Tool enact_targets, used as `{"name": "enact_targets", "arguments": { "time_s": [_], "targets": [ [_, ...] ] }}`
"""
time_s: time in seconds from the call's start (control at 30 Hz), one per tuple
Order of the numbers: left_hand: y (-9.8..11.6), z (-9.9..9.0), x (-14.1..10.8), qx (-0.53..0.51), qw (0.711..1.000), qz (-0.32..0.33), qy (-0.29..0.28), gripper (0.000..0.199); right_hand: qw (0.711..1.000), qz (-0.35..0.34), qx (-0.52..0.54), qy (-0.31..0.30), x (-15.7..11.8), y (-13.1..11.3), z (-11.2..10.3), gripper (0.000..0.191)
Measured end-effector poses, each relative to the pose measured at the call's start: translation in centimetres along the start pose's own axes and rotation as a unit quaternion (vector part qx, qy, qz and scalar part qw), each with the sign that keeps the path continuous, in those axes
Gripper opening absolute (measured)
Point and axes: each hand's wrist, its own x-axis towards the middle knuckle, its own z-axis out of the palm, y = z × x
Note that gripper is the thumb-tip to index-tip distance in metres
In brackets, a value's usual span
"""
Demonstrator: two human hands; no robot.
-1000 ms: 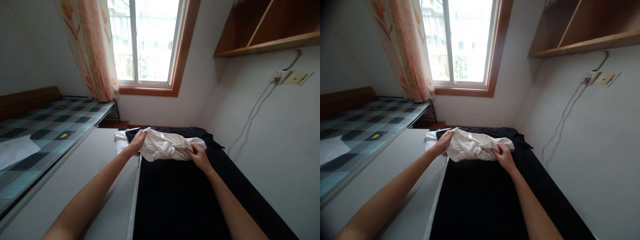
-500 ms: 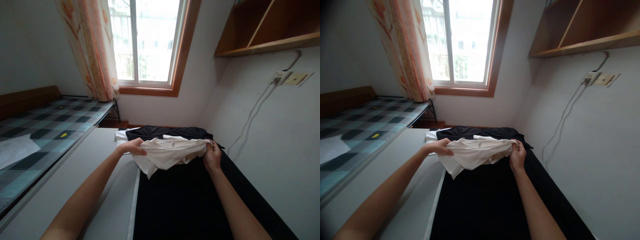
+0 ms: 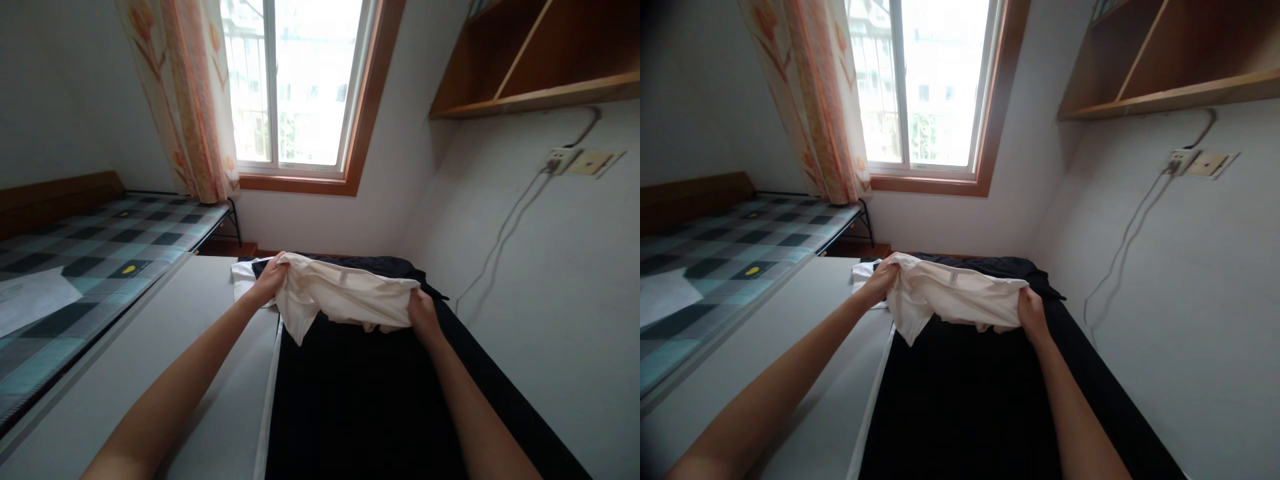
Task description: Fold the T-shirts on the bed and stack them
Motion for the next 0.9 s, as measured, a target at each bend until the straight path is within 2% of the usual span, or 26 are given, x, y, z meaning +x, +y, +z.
{"name": "enact_targets", "arguments": {
  "time_s": [0.07,0.17,0.2,0.27,0.3,0.37,0.4,0.43,0.47,0.53,0.63,0.7,0.73,0.8,0.87,0.9],
  "targets": [
    [-0.1,0.1,-0.1,0.011,1.000,-0.006,0.014,0.029,0.992,-0.007,-0.020,-0.128,-0.1,-0.8,-0.8,0.060],
    [0.3,-0.2,-0.4,0.047,0.998,-0.025,0.020,0.033,0.947,0.000,-0.024,-0.322,-0.2,-1.9,-1.7,0.050],
    [0.6,-0.5,-0.6,0.063,0.997,-0.034,0.003,0.035,0.929,0.004,-0.032,-0.368,-0.1,-2.0,-1.9,0.047],
    [1.3,-1.4,-0.9,0.108,0.990,-0.045,-0.083,0.036,0.912,0.007,-0.069,-0.405,0.3,-2.1,-2.4,0.041],
    [1.7,-1.8,-1.0,0.138,0.979,-0.044,-0.145,0.036,0.914,0.004,-0.098,-0.393,0.8,-2.0,-2.7,0.035],
    [2.3,-2.6,-0.7,0.208,0.944,-0.021,-0.255,0.041,0.936,-0.008,-0.156,-0.315,2.2,-1.9,-3.5,0.017],
    [2.6,-2.9,-0.4,0.245,0.928,-0.005,-0.282,0.042,0.949,-0.015,-0.178,-0.262,3.0,-2.1,-4.0,0.011],
    [2.9,-3.0,0.1,0.281,0.916,0.010,-0.285,0.039,0.959,-0.019,-0.190,-0.207,4.0,-2.4,-4.5,0.011],
    [3.2,-3.0,0.8,0.315,0.910,0.026,-0.267,0.031,0.969,-0.021,-0.191,-0.153,5.0,-3.0,-4.9,0.013],
    [4.1,-2.5,2.3,0.373,0.908,0.064,-0.181,0.020,0.985,-0.017,-0.161,-0.051,6.8,-4.8,-5.4,0.016],
    [6.3,-0.8,4.5,0.400,0.901,0.168,0.026,0.020,0.997,-0.005,-0.034,0.075,9.0,-8.3,-4.7,0.013],
    [7.8,0.6,5.8,0.351,0.900,0.222,0.134,0.010,0.990,0.003,0.096,0.107,10.2,-10.5,-3.8,0.018],
    [8.4,1.3,6.4,0.308,0.908,0.232,0.162,0.007,0.983,0.000,0.150,0.106,10.7,-11.4,-3.4,0.019],
    [9.4,2.5,7.4,0.199,0.937,0.223,0.181,0.008,0.975,-0.009,0.198,0.103,11.5,-12.8,-3.2,0.016],
    [10.2,3.1,8.0,0.091,0.961,0.198,0.173,0.010,0.984,-0.006,0.157,0.080,11.8,-13.7,-3.9,0.015],
    [10.7,3.2,7.9,0.051,0.969,0.182,0.159,0.012,0.992,0.009,0.118,0.047,11.8,-14.2,-4.5,0.017]
  ]
}}
